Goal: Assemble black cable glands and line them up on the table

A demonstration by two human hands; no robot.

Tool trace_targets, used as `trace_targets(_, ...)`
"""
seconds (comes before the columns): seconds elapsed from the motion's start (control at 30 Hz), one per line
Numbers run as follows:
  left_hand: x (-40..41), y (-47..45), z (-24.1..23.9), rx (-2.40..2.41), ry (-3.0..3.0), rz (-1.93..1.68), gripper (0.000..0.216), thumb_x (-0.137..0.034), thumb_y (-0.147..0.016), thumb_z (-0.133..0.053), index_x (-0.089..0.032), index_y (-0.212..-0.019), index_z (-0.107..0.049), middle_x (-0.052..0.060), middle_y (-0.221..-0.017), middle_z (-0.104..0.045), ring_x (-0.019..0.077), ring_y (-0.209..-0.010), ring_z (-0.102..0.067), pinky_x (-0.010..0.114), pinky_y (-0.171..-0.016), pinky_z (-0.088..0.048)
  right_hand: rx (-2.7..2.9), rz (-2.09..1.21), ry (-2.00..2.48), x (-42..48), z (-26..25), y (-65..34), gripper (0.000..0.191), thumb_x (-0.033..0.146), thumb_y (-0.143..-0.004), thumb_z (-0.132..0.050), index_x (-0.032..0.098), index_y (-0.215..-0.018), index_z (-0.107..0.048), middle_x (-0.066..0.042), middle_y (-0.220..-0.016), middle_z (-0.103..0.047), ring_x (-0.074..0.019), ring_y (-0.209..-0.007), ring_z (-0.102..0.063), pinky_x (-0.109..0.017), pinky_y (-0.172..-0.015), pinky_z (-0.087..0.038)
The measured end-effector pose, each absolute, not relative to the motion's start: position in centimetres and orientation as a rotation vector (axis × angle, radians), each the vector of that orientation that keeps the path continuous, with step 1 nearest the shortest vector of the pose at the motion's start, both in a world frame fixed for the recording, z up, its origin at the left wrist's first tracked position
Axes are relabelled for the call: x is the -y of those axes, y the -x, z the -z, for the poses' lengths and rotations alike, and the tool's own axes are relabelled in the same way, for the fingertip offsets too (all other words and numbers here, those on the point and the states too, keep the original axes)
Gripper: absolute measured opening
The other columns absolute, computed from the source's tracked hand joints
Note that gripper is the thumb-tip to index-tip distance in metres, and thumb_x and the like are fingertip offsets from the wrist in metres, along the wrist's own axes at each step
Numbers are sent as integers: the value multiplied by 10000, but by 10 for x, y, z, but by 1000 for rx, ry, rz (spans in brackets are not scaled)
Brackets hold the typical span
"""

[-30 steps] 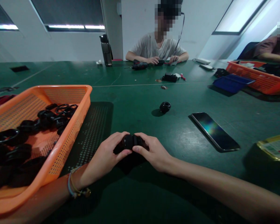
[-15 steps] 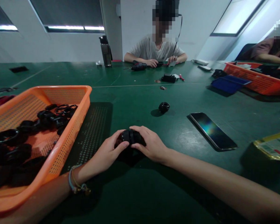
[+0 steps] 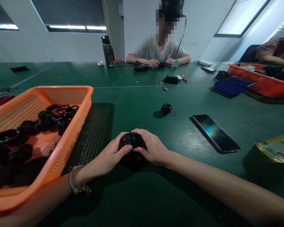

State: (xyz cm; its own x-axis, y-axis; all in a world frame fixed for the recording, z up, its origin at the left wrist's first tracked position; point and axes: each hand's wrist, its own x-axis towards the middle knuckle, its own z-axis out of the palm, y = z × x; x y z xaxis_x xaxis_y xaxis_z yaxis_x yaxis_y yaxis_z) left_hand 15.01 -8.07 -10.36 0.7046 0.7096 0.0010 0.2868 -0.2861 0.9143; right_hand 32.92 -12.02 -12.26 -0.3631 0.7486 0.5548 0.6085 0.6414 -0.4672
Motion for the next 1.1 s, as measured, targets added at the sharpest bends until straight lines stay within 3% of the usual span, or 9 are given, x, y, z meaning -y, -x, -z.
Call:
trace_targets(0.2,86,-149,108,-790,-1941,-491,348,-393,-844,-376,-148,-1081,-444,86,-986,-576,226,-937,-555,332,-836,-452,2054,-424,1127,125,123,-327,303,265,-853,-465,161,-1124,-380,-132,-1033,-613,-223,-866,-611,-362,-738,-509)
trace_targets(0.53,85,-147,112,-793,-2007,-514,359,-418,-850,-384,-157,-1095,-416,86,-975,-575,231,-883,-570,334,-777,-466,1941,-652,1297,134,116,-320,277,258,-833,-447,176,-1089,-382,-56,-855,-599,-169,-684,-580,-293,-623,-465)
trace_targets(0.77,86,-152,105,-806,-1966,-540,315,-418,-862,-361,-164,-1015,-468,53,-915,-581,211,-856,-549,321,-775,-447,1927,-397,1214,122,115,-321,316,441,-874,-339,165,-946,-477,-57,-761,-602,-167,-615,-561,-280,-574,-422)
trace_targets(0.9,85,-159,106,-877,-1913,-625,319,-402,-852,-398,-166,-1054,-471,51,-942,-594,206,-880,-547,326,-800,-440,1755,-359,1298,108,116,-314,290,349,-899,-269,188,-784,-482,-21,-655,-576,-133,-554,-543,-243,-543,-395)
trace_targets(1.1,71,-177,120,-1084,-1638,-897,410,-472,-882,-253,-170,-782,-511,-15,-609,-465,136,-558,-469,253,-537,-420,1734,-129,1349,87,119,-309,282,271,-855,-230,191,-731,-471,-18,-587,-545,-134,-512,-522,-243,-515,-375)
